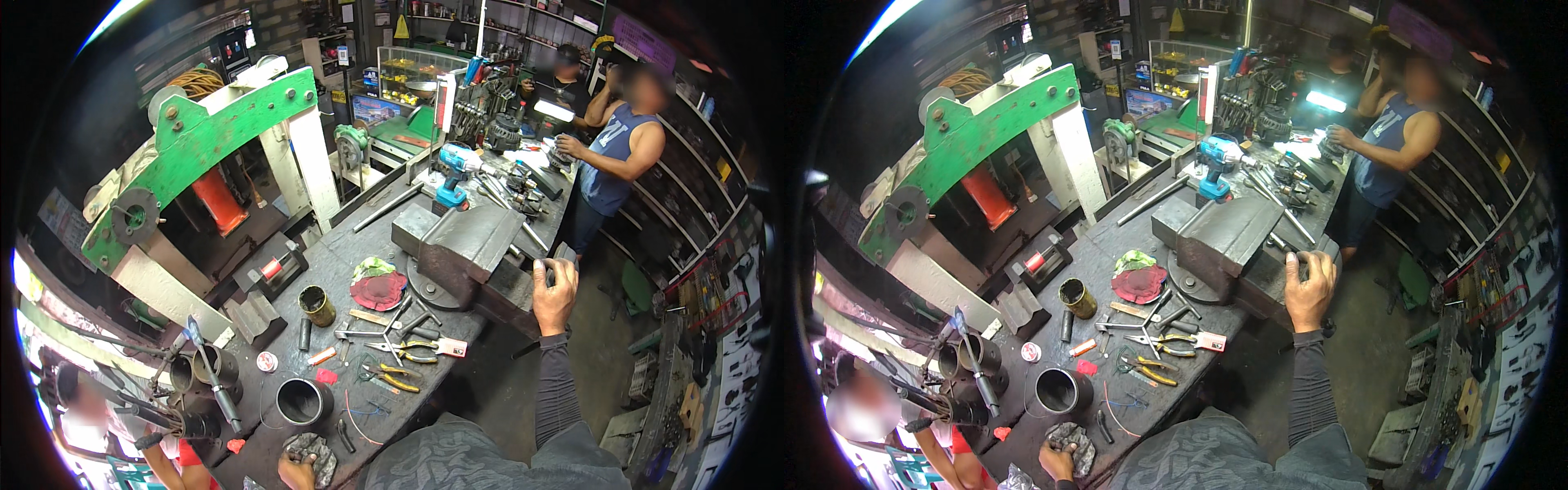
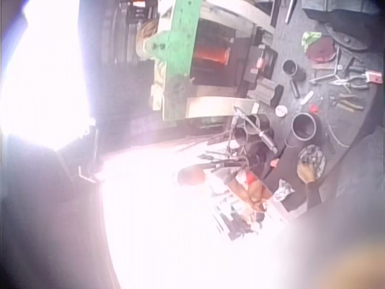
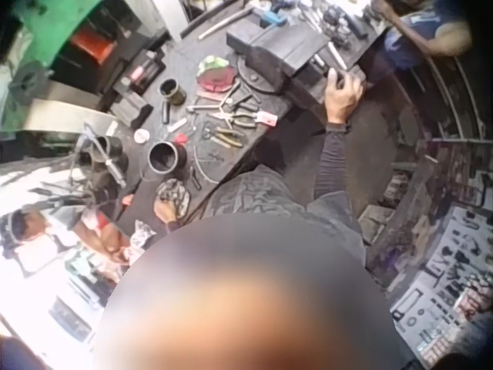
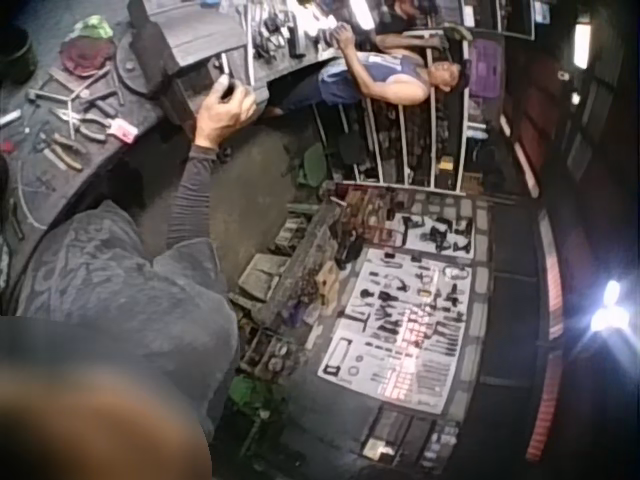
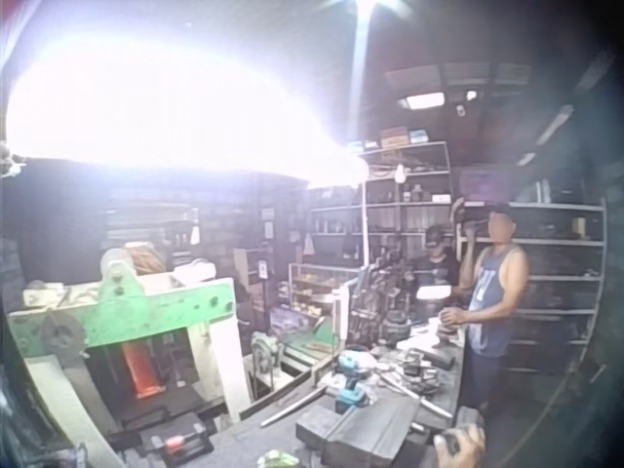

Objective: The person works at a cluttered workbench, stripping and twisting wires, then inserting them into a small cylindrical component. They use pliers and a lighter to heat the component, then continue to adjust the wires and inspect the assembly.

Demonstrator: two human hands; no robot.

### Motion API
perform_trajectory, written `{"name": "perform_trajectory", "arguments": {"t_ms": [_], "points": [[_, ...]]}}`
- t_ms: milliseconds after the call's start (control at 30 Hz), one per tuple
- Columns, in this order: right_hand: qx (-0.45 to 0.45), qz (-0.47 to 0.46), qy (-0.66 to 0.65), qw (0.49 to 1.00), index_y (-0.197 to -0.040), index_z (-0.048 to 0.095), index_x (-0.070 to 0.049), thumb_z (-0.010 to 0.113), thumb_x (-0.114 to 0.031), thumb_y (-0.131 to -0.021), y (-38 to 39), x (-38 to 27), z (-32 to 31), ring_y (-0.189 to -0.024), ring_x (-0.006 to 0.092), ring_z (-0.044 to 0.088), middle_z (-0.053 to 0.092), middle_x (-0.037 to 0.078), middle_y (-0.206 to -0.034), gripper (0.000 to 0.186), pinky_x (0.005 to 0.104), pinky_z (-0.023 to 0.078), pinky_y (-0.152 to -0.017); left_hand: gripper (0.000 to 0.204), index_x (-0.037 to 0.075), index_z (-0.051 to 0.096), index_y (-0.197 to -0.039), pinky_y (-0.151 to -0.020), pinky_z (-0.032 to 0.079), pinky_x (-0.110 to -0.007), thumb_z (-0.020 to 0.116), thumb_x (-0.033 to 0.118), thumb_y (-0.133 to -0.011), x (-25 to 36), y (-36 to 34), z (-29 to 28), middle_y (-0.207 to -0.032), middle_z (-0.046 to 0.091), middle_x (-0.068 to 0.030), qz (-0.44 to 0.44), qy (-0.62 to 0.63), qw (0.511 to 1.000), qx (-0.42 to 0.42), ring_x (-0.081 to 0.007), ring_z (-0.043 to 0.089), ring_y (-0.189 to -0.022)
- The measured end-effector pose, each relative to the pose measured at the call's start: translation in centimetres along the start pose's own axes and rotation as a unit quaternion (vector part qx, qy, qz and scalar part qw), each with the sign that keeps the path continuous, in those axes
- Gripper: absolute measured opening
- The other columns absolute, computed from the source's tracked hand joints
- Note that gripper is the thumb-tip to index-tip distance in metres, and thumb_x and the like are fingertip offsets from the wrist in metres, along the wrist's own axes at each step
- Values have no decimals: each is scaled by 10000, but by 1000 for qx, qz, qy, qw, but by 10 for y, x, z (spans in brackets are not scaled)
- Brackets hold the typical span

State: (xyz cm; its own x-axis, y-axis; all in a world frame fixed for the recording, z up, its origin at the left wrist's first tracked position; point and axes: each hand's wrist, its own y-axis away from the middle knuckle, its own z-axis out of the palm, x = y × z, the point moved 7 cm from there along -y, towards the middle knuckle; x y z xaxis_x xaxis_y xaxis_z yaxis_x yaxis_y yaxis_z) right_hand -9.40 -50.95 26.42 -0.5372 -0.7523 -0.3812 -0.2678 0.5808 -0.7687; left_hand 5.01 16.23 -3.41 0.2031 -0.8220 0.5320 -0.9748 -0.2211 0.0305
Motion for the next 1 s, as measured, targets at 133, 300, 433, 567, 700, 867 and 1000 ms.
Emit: {"name": "perform_trajectory", "arguments": {"t_ms": [133,300,433,567,700,867,1000], "points": [[-1,-1,3,1000,-998,716,-54,742,-311,-961,-1,-1,0,-1041,349,615,676,116,-1085,261,456,476,-928,398,-29,667,-761,-728,524,-440,983,110,-564,16,4,-7,-734,690,-186,32,-36,999,-10,-349,664,-703],[-7,-10,-5,1000,-997,725,-49,731,-306,-972,1,7,5,-1038,345,631,688,122,-1051,258,448,482,-934,294,-22,773,-890,-785,555,-446,905,170,-710,29,6,-18,-842,741,-228,28,-17,997,-64,-380,728,-809],[-7,-53,29,998,-945,719,-7,701,-334,-1001,0,23,12,-981,368,646,693,161,-990,332,485,485,-909,342,16,815,-1012,-857,570,-455,843,298,-819,46,4,-42,-967,765,-240,-12,-15,981,-193,-392,750,-925],[-21,-35,-13,999,-1010,747,38,691,-313,-1030,-4,45,20,-972,372,673,719,190,-1022,355,461,524,-875,319,12,783,-1086,-869,556,-399,779,279,-911,110,-10,-145,-1004,773,-198,104,82,977,-165,-310,755,-965],[-34,-50,-4,998,-1081,738,48,664,-319,-1049,-7,60,30,-1017,364,678,720,207,-1073,376,447,528,-921,245,9,771,-1143,-854,551,-284,771,171,-961,168,-24,-274,-1005,778,-54,151,295,939,-96,-121,690,-949],[-33,-45,5,998,-1100,748,21,653,-331,-1053,-7,72,36,-1046,359,682,727,182,-1077,368,444,531,-932,220,23,784,-1096,-816,566,-279,774,167,-930,201,-101,-380,-913,778,-71,188,217,945,158,-132,717,-858],[-25,-48,18,998,-1098,744,21,648,-343,-1055,-7,63,31,-1040,358,683,725,170,-1070,379,442,530,-921,174,34,800,-997,-815,599,-416,744,140,-870,230,-190,-361,-922,771,-190,267,-101,942,178,-309,757,-869]]}}
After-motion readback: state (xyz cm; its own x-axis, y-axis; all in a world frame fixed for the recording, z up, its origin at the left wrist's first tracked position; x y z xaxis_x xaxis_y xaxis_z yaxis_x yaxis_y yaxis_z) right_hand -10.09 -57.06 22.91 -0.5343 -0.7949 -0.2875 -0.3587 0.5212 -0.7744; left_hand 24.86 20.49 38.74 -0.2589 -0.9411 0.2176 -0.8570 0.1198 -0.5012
